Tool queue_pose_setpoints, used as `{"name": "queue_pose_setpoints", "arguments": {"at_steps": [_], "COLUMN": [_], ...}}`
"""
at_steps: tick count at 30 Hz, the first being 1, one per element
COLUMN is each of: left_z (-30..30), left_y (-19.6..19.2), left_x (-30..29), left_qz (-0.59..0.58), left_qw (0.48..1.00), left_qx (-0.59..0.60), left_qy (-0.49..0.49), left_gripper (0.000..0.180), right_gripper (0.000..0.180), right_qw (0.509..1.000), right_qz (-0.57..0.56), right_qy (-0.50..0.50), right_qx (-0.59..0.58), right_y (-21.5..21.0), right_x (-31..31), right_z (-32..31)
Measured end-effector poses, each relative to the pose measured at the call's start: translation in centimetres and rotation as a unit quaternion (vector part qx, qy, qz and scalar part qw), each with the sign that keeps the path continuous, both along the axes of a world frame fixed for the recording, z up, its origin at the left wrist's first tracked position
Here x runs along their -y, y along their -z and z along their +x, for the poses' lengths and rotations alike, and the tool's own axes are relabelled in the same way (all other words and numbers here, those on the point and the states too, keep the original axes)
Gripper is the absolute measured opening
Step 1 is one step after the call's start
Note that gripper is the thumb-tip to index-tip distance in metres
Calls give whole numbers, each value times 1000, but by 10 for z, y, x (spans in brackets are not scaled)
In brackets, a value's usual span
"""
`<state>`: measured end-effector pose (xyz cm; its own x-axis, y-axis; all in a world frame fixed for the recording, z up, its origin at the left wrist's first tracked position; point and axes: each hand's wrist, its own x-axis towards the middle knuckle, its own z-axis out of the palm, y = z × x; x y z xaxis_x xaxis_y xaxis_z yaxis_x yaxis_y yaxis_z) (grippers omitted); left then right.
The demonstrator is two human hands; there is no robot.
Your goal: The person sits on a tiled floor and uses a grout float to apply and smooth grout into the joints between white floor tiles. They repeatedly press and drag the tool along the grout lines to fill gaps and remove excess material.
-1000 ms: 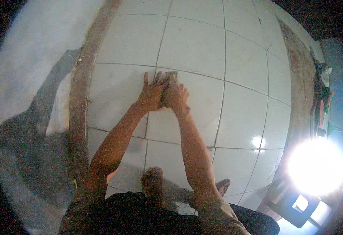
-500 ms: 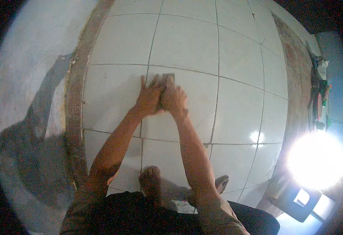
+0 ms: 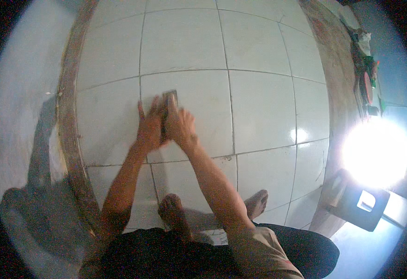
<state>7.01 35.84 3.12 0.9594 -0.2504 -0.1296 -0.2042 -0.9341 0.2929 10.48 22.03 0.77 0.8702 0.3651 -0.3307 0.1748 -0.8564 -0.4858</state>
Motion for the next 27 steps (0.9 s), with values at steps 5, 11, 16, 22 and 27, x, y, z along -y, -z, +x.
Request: {"name": "queue_pose_setpoints", "arguments": {"at_steps": [5, 11, 16, 22, 27], "left_z": [42, -98, -47, -26, -97], "left_y": [-13, -16, -4, -8, -10], "left_x": [11, 63, 62, 68, 91], "left_qz": [28, -95, -63, -84, -79], "left_qw": [999, 990, 996, 994, 991], "left_qx": [-18, -97, -28, -33, -78], "left_qy": [34, 33, 54, 60, 79], "left_gripper": [112, 110, 105, 110, 112], "right_gripper": [51, 68, 59, 56, 62], "right_qw": [995, 988, 988, 988, 975], "right_qz": [39, 40, 57, 56, 49], "right_qy": [7, 101, 131, 136, 178], "right_qx": [89, -113, -62, -49, -125], "right_y": [1, -39, -36, -44, -45], "right_x": [11, 61, 63, 66, 91], "right_z": [41, -97, -56, -39, -119]}}
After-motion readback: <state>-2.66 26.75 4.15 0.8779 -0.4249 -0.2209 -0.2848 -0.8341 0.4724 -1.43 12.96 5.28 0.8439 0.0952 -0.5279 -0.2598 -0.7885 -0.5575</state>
